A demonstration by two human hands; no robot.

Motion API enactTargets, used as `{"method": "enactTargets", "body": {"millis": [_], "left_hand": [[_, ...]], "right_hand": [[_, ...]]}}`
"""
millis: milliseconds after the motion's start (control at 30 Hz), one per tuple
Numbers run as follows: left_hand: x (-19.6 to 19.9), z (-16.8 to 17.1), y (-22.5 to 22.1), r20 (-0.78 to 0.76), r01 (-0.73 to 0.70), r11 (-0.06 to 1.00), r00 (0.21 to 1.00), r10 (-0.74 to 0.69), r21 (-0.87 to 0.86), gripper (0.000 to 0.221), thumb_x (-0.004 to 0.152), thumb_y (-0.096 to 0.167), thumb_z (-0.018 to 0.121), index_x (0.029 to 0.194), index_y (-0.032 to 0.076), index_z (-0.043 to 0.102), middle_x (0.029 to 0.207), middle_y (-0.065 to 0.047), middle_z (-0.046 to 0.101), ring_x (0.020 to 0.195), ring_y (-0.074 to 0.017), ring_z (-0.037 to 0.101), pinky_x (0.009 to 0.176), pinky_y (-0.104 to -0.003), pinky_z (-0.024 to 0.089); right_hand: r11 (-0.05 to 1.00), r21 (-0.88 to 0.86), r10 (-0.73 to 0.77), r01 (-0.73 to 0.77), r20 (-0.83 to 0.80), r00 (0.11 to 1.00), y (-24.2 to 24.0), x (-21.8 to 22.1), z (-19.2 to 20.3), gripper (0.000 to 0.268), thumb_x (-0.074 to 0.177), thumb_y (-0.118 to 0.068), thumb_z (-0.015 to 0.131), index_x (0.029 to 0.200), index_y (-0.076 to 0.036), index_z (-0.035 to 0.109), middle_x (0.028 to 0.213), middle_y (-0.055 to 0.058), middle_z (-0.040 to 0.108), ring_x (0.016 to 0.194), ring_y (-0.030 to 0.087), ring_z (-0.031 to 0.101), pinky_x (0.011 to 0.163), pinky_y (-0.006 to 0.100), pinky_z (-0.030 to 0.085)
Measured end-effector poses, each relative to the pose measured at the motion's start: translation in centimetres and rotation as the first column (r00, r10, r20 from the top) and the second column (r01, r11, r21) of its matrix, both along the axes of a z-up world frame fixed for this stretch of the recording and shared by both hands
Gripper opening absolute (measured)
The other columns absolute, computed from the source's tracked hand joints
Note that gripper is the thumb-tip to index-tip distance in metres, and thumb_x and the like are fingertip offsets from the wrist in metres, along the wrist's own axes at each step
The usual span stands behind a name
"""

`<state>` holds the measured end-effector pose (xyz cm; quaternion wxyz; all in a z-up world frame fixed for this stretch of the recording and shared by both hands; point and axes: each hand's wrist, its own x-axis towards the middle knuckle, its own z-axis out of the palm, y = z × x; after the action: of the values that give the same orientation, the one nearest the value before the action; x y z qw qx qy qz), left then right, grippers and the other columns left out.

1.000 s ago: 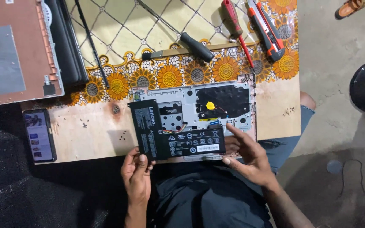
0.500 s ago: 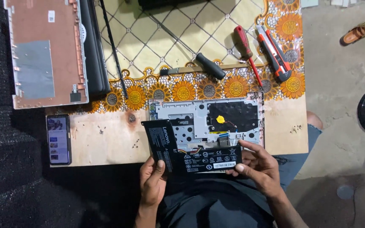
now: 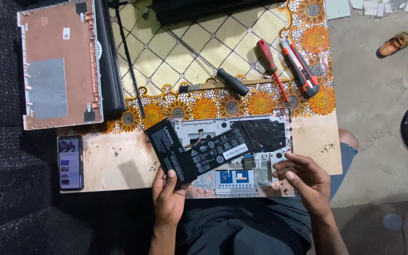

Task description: Removing the internal battery and unscrewing components from a laptop chassis during disassembly.

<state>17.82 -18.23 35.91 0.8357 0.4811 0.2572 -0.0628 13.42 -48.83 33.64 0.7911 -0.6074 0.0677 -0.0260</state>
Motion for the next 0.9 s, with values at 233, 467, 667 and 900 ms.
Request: {"method": "enactTargets", "body": {"millis": [233, 467, 667, 900], "left_hand": [[-0.5, -0.3, 0.9, -0.042, 0.018, 1.000, 0.999, -0.017, 0.023, 0.051, 0.085, 0.010, 0.060, 0.134, 0.006, 0.047, 0.125, -0.019, 0.061, 0.108, -0.0318, 0.061, 0.079, -0.044, 0.055], [-0.8, 0.3, 1.2, 0.001, 0.000, 0.999, 1.000, -0.001, 0.043, 0.055, 0.084, 0.003, 0.060, 0.137, 0.003, 0.046, 0.121, -0.018, 0.060, 0.104, -0.0323, 0.060, 0.079, -0.044, 0.056], [-0.7, 0.4, 2.2, 0.062, -0.028, 1.000, 0.998, 0.028, 0.000, 0.051, 0.085, 0.000, 0.058, 0.135, 0.000, 0.047, 0.118, -0.019, 0.061, 0.103, -0.0341, 0.061, 0.082, -0.047, 0.056], [4.1, 2.1, 2.8, 0.177, 0.022, 0.991, 0.983, -0.046, 0.131, 0.039, 0.089, -0.004, 0.054, 0.128, -0.002, 0.047, 0.105, -0.020, 0.060, 0.087, -0.0319, 0.067, 0.080, -0.045, 0.062]], "right_hand": [[0.807, -0.589, -0.097, 0.050, -0.049, 0.994, 1.1, 3.4, 0.4, 0.023, 0.089, -0.011, 0.063, 0.111, -0.003, 0.067, 0.103, 0.012, 0.072, 0.090, 0.019, 0.070, 0.077, 0.028, 0.058], [0.443, -0.863, 0.185, 0.245, 0.355, 0.916, 3.1, 13.6, -1.3, 0.035, 0.089, -0.009, 0.069, 0.122, -0.009, 0.059, 0.124, 0.021, 0.057, 0.105, 0.035, 0.061, 0.075, 0.042, 0.057], [0.168, -0.979, 0.290, 0.115, 0.161, 0.943, 4.6, 20.2, -4.2, 0.060, 0.084, -0.030, 0.074, 0.137, -0.017, 0.051, 0.127, 0.018, 0.054, 0.105, 0.032, 0.056, 0.073, 0.046, 0.057], [0.310, -0.939, 0.276, 0.151, 0.241, 0.931, 2.6, 22.2, -7.0, 0.055, 0.076, -0.006, 0.073, 0.129, -0.011, 0.059, 0.102, 0.016, 0.063, 0.096, 0.037, 0.064, 0.080, 0.045, 0.054]]}}
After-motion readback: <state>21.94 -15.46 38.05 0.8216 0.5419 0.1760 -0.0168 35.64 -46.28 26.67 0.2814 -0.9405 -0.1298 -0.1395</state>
